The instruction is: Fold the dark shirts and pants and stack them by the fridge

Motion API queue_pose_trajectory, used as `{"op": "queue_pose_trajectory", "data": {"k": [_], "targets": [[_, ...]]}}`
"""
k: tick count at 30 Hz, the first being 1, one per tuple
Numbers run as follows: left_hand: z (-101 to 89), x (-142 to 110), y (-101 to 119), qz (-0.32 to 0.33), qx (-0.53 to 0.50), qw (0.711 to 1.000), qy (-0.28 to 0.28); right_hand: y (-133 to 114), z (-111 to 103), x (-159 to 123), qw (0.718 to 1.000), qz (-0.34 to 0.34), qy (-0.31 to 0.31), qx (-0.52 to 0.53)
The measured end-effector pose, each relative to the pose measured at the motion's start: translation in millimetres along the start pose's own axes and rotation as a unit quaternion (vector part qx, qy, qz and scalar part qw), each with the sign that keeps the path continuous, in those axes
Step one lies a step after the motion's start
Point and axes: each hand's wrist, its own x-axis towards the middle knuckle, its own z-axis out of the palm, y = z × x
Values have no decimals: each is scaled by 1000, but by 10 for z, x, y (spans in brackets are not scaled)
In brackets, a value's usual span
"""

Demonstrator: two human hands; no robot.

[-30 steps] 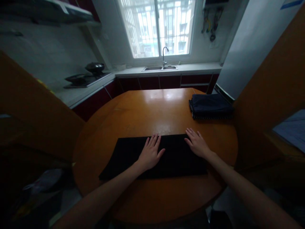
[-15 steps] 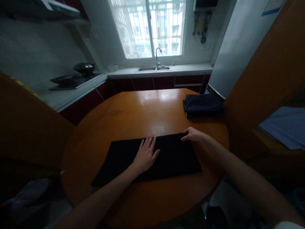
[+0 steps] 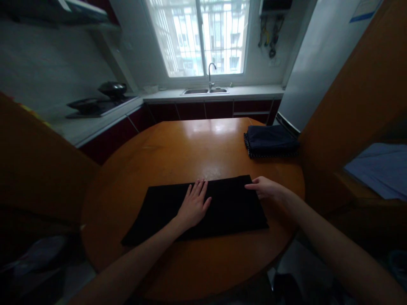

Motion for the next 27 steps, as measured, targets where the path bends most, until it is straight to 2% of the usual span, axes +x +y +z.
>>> {"op": "queue_pose_trajectory", "data": {"k": [3,6,12,16,22,27], "targets": [[-11,-2,5,-2,-2,1000,-1,-4,2,-81,999,6,-46,-20],[-35,-23,3,-4,-2,1000,-2,-43,55,-145,998,-9,-66,-8],[-49,-101,-59,-18,3,1000,-1,-118,134,-290,990,-57,-68,114],[-21,-107,-80,-22,5,1000,-8,-259,193,-450,983,-70,-56,161],[-27,-122,-121,-12,15,1000,-1,-588,488,-697,970,-113,-53,208],[41,-137,-165,-12,22,999,23,-781,740,-754,969,-156,-34,189]]}}
